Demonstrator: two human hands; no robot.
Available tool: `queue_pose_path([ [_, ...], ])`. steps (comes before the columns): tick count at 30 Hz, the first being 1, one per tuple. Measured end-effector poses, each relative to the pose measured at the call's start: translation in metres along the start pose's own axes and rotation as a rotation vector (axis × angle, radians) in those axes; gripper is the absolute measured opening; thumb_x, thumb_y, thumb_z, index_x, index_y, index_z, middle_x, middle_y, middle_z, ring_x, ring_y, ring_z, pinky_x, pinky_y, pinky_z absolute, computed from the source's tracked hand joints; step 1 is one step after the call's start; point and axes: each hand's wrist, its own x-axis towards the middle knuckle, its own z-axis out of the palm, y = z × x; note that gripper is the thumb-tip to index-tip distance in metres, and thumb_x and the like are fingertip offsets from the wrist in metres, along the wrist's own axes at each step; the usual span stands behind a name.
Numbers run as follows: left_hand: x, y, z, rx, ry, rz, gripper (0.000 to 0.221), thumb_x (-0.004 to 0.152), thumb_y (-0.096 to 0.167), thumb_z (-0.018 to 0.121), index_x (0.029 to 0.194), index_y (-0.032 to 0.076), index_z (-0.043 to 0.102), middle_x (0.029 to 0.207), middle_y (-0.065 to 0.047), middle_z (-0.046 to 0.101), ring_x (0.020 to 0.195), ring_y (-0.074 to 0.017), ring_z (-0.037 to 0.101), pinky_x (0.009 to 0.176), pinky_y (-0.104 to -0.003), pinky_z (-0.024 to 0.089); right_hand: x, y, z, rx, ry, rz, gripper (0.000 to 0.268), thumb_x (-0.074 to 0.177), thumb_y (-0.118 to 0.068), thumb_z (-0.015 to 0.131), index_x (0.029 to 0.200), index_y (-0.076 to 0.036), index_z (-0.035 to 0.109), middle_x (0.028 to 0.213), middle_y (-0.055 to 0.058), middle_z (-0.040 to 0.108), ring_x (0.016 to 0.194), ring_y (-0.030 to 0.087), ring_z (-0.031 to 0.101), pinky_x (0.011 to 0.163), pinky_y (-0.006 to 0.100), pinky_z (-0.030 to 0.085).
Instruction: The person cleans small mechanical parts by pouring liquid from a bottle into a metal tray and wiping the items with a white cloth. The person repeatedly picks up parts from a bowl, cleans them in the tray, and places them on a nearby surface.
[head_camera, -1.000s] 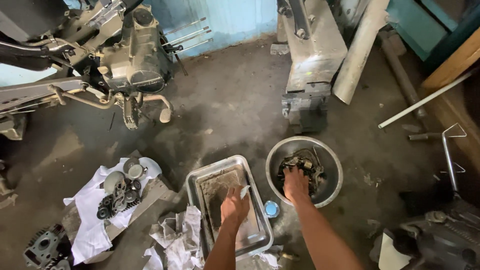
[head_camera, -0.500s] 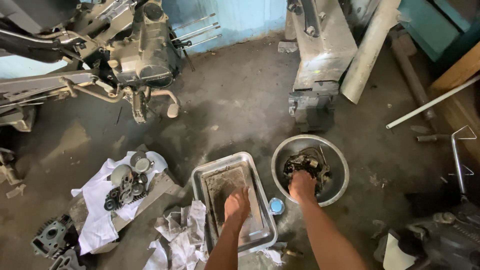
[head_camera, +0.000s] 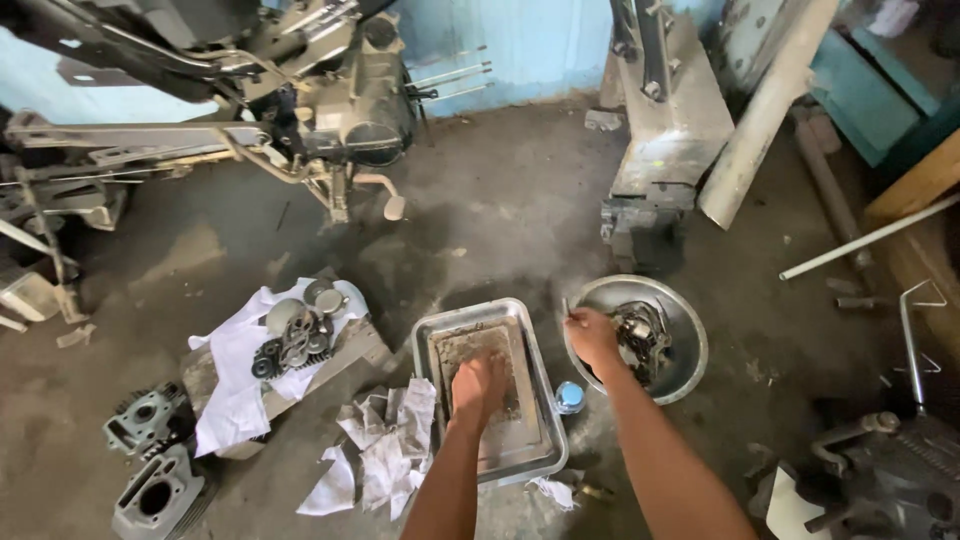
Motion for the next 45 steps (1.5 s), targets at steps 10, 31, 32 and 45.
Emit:
queue_pose_path([
  [10, -0.019, 0.002, -0.047, -0.055, 0.183, 0.237, 0.051, 0.088, 0.058, 0.070, 0.121, 0.020, 0.070, 0.109, -0.013, 0.077, 0.092, -0.0414, 0.075, 0.080, -0.058, 0.060, -0.087, -0.063, 0.064, 0.608, -0.340, 0.058, 0.027, 0.092, -0.013, 0.069, 0.111, 0.005, 0.068, 0.099, 0.014, 0.064, 0.072, 0.014, 0.055, 0.068, 0.030, 0.057],
  [31, -0.043, -0.033, -0.105, 0.118, 0.084, 0.034, 0.030, 0.091, 0.036, 0.060, 0.117, 0.029, 0.073, 0.105, -0.006, 0.077, 0.092, -0.0362, 0.076, 0.084, -0.050, 0.063, -0.096, -0.050, 0.086, -0.239, -0.029, -0.301, 0.023, 0.083, -0.048, 0.076, 0.100, -0.033, 0.079, 0.096, -0.005, 0.080, 0.091, 0.018, 0.077, 0.079, 0.031, 0.061],
  [32, -0.043, -0.033, -0.103, 0.138, 0.083, 0.033, 0.029, 0.092, 0.038, 0.059, 0.116, 0.029, 0.073, 0.104, -0.006, 0.077, 0.091, -0.0363, 0.076, 0.083, -0.050, 0.063, -0.096, -0.046, 0.078, -0.272, 0.083, -0.431, 0.024, 0.085, -0.042, 0.076, 0.100, -0.024, 0.079, 0.095, 0.003, 0.079, 0.093, 0.025, 0.076, 0.081, 0.036, 0.062],
  [45, -0.007, -0.038, -0.003, 0.742, 1.169, 0.701, 0.043, 0.099, 0.042, 0.046, 0.077, 0.006, 0.054, 0.068, -0.004, 0.038, 0.054, -0.0223, 0.047, 0.047, -0.034, 0.047, -0.137, 0.014, -0.005, -0.791, -0.259, -0.310, 0.099, 0.079, -0.046, 0.085, 0.155, -0.009, 0.032, 0.136, 0.028, 0.045, 0.131, 0.047, 0.048, 0.099, 0.052, 0.053],
])
